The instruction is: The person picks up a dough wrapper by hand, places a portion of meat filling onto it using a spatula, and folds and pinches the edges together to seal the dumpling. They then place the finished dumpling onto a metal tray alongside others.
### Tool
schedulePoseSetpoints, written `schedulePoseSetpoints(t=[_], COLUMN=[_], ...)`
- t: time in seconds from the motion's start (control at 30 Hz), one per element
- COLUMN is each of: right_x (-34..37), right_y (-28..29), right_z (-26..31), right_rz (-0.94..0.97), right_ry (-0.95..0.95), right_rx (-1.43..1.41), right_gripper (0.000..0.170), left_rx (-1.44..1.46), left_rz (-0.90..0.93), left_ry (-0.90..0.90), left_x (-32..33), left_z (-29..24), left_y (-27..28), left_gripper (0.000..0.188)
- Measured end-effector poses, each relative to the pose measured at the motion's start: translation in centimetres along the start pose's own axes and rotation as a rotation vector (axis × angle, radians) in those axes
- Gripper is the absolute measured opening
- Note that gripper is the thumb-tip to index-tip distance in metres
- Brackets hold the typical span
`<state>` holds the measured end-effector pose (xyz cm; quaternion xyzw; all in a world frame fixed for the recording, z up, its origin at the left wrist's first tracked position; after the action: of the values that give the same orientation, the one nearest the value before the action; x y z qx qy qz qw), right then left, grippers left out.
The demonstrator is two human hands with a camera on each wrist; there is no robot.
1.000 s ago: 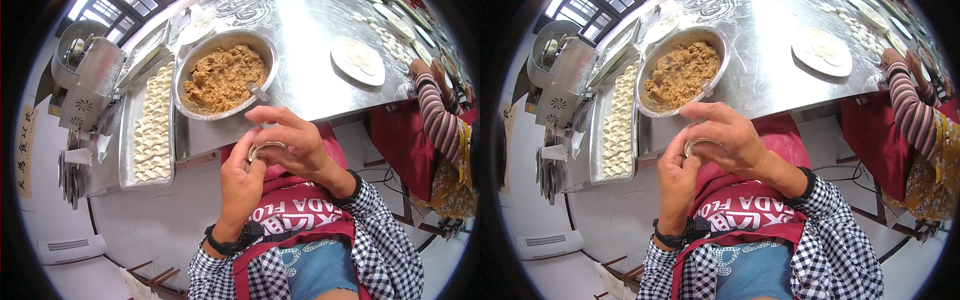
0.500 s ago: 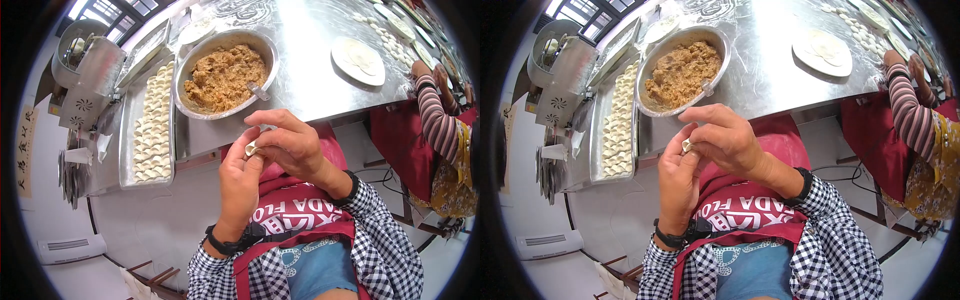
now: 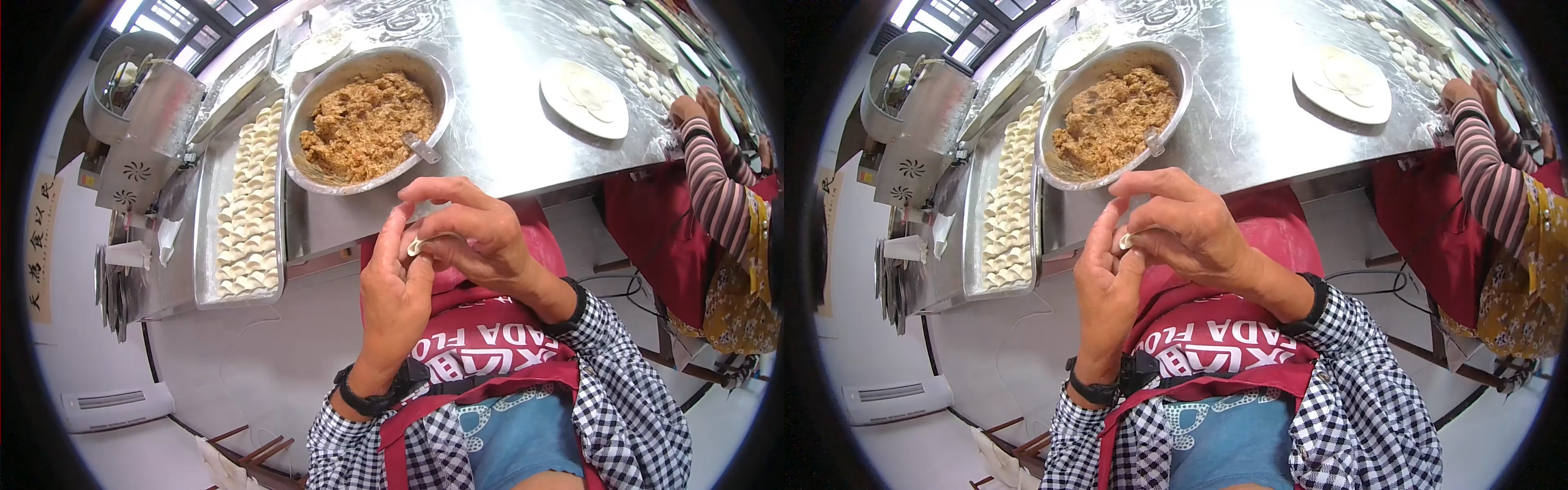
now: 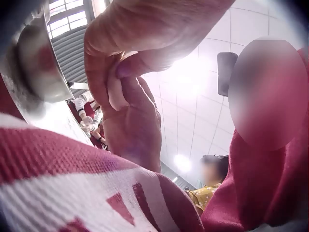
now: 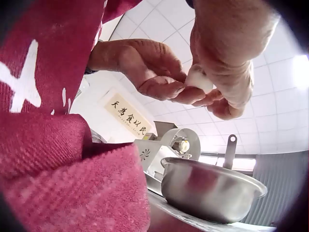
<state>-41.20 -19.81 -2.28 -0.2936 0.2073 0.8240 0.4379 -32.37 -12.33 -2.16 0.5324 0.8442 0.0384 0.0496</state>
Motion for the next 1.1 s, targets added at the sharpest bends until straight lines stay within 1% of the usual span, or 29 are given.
schedulePoseSetpoints(t=[0.03, 0.1, 0.13, 0.2, 0.33, 0.4, 0.43, 0.5, 0.53, 0.6, 0.63, 0.7, 0.83, 0.9, 0.93, 1.0, 1.03, 1.1], right_x=[0.0, 0.1, 0.1, 0.0, -0.3, -0.2, -0.3, -0.4, -0.4, -0.5, -0.6, -0.8, -0.6, -0.4, -0.3, -0.1, 0.0, 0.0], right_y=[-0.1, 0.2, 0.1, 0.3, 0.2, -0.1, 0.0, -0.2, -0.1, -0.2, -0.1, -0.1, 0.2, 0.3, 0.3, 0.5, 0.5, 0.9], right_z=[0.0, -0.1, -0.1, 0.0, 0.4, 0.3, 0.1, 0.6, 0.6, 0.8, 1.1, 1.1, 0.6, 0.2, 0.3, 0.0, 0.0, 0.1], right_rz=[-0.001, -0.057, -0.057, -0.132, -0.125, -0.063, -0.063, -0.013, -0.013, 0.039, 0.036, 0.017, 0.048, 0.043, 0.042, 0.003, 0.002, -0.056], right_ry=[0.002, -0.008, -0.008, 0.0, 0.039, 0.019, 0.019, 0.179, 0.179, 0.18, 0.18, 0.116, 0.152, 0.085, 0.083, 0.027, 0.029, 0.014], right_rx=[0.0, -0.047, -0.046, -0.057, -0.041, -0.037, -0.038, 0.049, 0.049, 0.095, 0.097, 0.103, 0.076, 0.011, 0.012, -0.036, -0.035, -0.027], right_gripper=[0.015, 0.015, 0.015, 0.013, 0.013, 0.014, 0.014, 0.015, 0.015, 0.016, 0.016, 0.018, 0.018, 0.016, 0.016, 0.013, 0.013, 0.011], left_rx=[-0.001, 0.14, 0.141, 0.493, 0.549, 0.524, 0.524, 0.345, 0.345, 0.16, 0.16, 0.204, 0.185, 0.23, 0.23, 0.414, 0.413, 0.681], left_rz=[0.0, -0.027, -0.027, 0.054, 0.049, 0.052, 0.051, 0.041, 0.041, 0.059, 0.062, 0.056, 0.078, 0.09, 0.091, 0.095, 0.097, 0.209], left_ry=[-0.002, 0.018, 0.017, 0.142, 0.139, 0.153, 0.153, 0.119, 0.12, 0.025, 0.025, 0.003, 0.027, 0.083, 0.084, 0.194, 0.192, 0.295], left_x=[0.0, -0.2, -0.2, -0.1, 0.1, 0.1, 0.2, 0.5, 0.5, 0.4, 0.4, 0.3, 0.4, 0.3, 0.3, 0.3, 0.2, 0.3], left_z=[0.2, 1.0, 1.0, 1.6, 1.7, 1.7, 1.6, 1.2, 1.4, 1.4, 1.3, 1.0, 0.9, 1.3, 1.2, 1.6, 1.6, 1.7], left_y=[0.0, 0.2, 0.3, -0.1, -0.5, -0.6, -0.7, -0.8, -0.7, -0.6, -0.6, -0.7, -0.5, -0.5, -0.6, -0.7, -0.7, -1.1], left_gripper=[0.046, 0.043, 0.043, 0.043, 0.044, 0.041, 0.041, 0.04, 0.04, 0.044, 0.044, 0.048, 0.05, 0.049, 0.049, 0.047, 0.047, 0.043])
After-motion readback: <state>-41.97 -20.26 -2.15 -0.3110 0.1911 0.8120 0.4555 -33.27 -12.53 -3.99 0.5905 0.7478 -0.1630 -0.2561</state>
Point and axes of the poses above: each hand's wrist, its own x-axis away from the middle knuckle, its own y-axis out of the back of the hand, z = x × y, the point moved 6 cm from there along -x, towards the middle knuckle, and after that the axes turned 4 degrees about -z, right-handed, at the moved point
